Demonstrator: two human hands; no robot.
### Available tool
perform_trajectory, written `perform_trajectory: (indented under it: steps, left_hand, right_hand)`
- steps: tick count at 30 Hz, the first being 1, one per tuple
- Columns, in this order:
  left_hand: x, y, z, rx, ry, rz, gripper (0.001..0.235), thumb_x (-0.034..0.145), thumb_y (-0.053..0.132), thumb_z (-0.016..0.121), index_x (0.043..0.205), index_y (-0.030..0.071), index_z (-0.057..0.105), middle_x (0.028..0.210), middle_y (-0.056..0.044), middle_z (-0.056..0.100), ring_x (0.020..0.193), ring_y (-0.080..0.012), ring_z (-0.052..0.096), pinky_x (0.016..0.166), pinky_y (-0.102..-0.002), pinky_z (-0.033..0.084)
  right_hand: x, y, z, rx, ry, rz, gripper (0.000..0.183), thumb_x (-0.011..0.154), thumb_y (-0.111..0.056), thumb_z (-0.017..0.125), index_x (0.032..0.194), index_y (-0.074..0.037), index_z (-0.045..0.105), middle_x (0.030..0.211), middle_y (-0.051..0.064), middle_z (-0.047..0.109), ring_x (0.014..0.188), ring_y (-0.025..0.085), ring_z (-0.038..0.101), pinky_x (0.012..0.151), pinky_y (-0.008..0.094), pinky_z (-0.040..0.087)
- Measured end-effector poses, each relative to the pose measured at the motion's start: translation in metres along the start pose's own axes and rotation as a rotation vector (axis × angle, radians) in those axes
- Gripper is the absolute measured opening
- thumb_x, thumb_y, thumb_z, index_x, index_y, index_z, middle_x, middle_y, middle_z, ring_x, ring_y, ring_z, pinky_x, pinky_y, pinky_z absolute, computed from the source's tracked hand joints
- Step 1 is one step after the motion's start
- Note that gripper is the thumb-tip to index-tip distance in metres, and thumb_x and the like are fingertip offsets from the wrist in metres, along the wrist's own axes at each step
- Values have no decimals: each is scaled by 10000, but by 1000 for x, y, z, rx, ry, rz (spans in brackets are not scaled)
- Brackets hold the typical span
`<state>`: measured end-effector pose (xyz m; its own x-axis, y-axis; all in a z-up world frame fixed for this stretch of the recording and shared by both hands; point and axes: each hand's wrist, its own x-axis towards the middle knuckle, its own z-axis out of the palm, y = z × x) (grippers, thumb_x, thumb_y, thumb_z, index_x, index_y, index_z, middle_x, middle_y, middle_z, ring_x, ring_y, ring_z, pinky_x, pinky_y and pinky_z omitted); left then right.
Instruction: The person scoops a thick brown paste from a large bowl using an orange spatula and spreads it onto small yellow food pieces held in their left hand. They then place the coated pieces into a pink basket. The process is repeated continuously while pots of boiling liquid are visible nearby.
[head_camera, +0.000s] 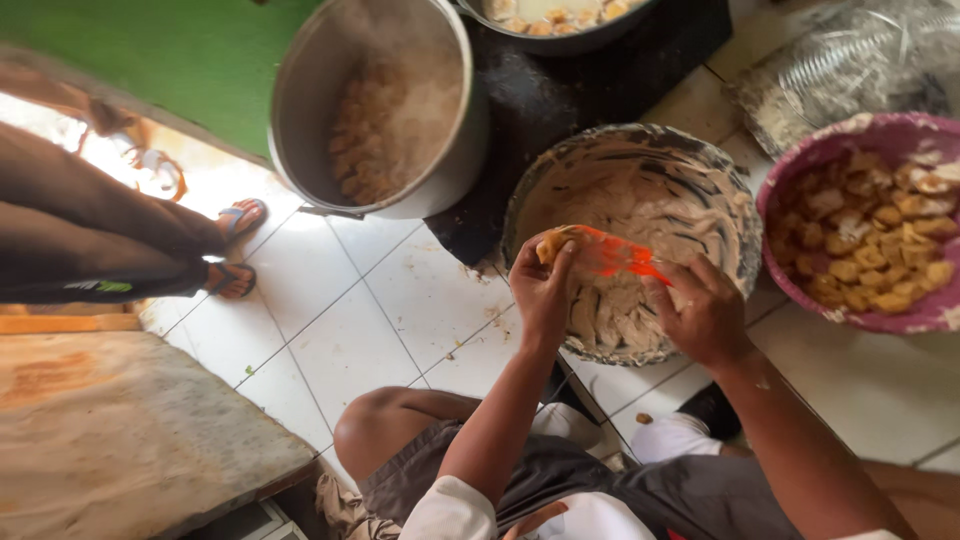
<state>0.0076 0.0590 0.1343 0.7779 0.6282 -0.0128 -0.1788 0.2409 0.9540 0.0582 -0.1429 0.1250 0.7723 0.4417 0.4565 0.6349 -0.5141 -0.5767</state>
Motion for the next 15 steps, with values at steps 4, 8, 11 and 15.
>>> perform_trajectory:
  steps: [4, 8, 11, 15]
  left_hand:
    - [29, 35, -16, 648, -68, 436, 317, 809, 68, 799, 1115, 101, 724, 1106, -34, 757, 1050, -180, 707, 1085, -435, 452]
    - [46, 66, -29, 1144, -236, 621, 411, 744, 141, 869, 1132, 185, 741, 1049, -3, 743, 1025, -213, 694, 1231, -621, 260]
    - [45, 75, -27, 1288, -304, 705, 436, 722, 163, 879, 1136, 221, 758, 1024, 33, 747, 1025, -175, 700, 1253, -663, 190]
    - [37, 83, -23, 1291, -325, 788, 411, 683, 216, 921, 1063, 225, 763, 961, 37, 738, 998, -162, 691, 1234, -692, 125]
  right_hand:
    - [9, 8, -9, 42, -52, 116, 314, 1038, -297, 650, 1150, -14, 727, 1034, 140, 687, 859, 298, 694, 729, 400, 558]
    - [14, -2, -19, 105, -99, 152, 315, 1042, -293, 628, 1147, -8, 713, 1012, 136, 683, 817, 280, 706, 697, 383, 571]
    - [12, -23, -26, 83, -125, 75, 300, 1005, -291, 635, 1109, -24, 724, 988, 133, 696, 798, 284, 720, 683, 381, 575]
    - [19, -40, -36, 44, -160, 73, 290, 975, -283, 639, 1095, -36, 731, 988, 131, 712, 822, 289, 722, 699, 383, 569]
